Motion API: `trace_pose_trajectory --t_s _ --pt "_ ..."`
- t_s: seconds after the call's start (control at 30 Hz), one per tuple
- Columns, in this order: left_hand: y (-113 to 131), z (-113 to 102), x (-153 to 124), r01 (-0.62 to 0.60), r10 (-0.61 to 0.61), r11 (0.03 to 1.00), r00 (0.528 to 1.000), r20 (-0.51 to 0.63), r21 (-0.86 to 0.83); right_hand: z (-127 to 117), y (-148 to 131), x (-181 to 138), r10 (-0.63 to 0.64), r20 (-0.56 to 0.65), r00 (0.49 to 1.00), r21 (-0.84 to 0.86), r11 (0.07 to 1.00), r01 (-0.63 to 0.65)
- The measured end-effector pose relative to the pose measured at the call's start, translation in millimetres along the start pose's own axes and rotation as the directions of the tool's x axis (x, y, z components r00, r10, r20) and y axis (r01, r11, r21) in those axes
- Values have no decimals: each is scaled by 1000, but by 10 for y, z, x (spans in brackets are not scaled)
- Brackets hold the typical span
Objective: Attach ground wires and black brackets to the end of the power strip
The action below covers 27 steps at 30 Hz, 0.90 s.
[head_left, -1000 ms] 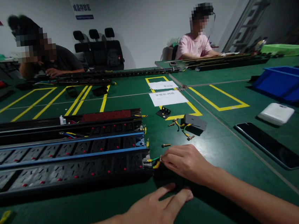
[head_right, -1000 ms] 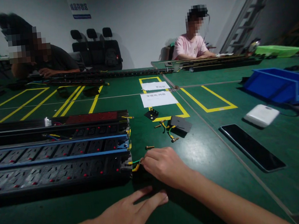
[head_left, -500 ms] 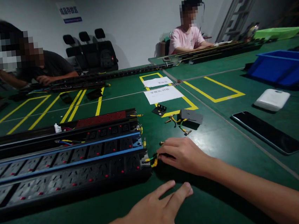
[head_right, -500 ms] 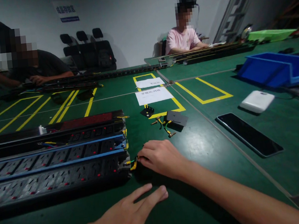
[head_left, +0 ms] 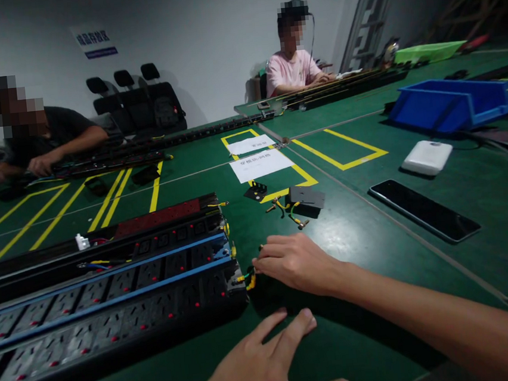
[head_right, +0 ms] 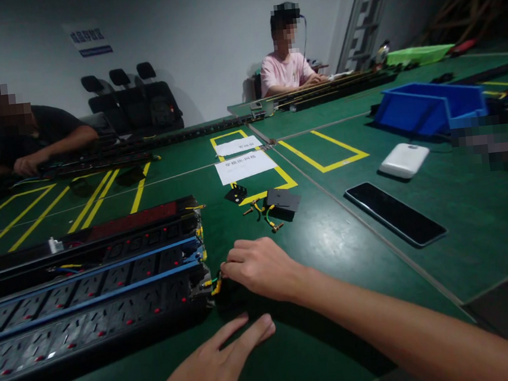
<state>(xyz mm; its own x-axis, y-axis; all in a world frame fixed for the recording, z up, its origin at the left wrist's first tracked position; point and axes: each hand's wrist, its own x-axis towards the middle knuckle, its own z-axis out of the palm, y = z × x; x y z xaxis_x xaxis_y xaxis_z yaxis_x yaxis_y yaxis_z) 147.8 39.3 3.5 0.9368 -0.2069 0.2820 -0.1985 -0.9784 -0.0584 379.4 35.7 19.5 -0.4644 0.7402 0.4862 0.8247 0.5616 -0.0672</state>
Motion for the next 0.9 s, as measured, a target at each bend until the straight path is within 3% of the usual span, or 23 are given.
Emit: trace_pose_trajectory --t_s 0.47,0.8,0.9 --pt "44 39 -15 17 -17 1000 1000 19 -13 16 24 5 -1 54 999 26 1000 0" --pt "23 144 -50 5 -6 999 999 35 38 -39 43 31 189 110 976 196 958 -208" --pt "42 144 -55 17 -18 999 999 40 39 -42 56 21 195 119 974 269 938 -220"
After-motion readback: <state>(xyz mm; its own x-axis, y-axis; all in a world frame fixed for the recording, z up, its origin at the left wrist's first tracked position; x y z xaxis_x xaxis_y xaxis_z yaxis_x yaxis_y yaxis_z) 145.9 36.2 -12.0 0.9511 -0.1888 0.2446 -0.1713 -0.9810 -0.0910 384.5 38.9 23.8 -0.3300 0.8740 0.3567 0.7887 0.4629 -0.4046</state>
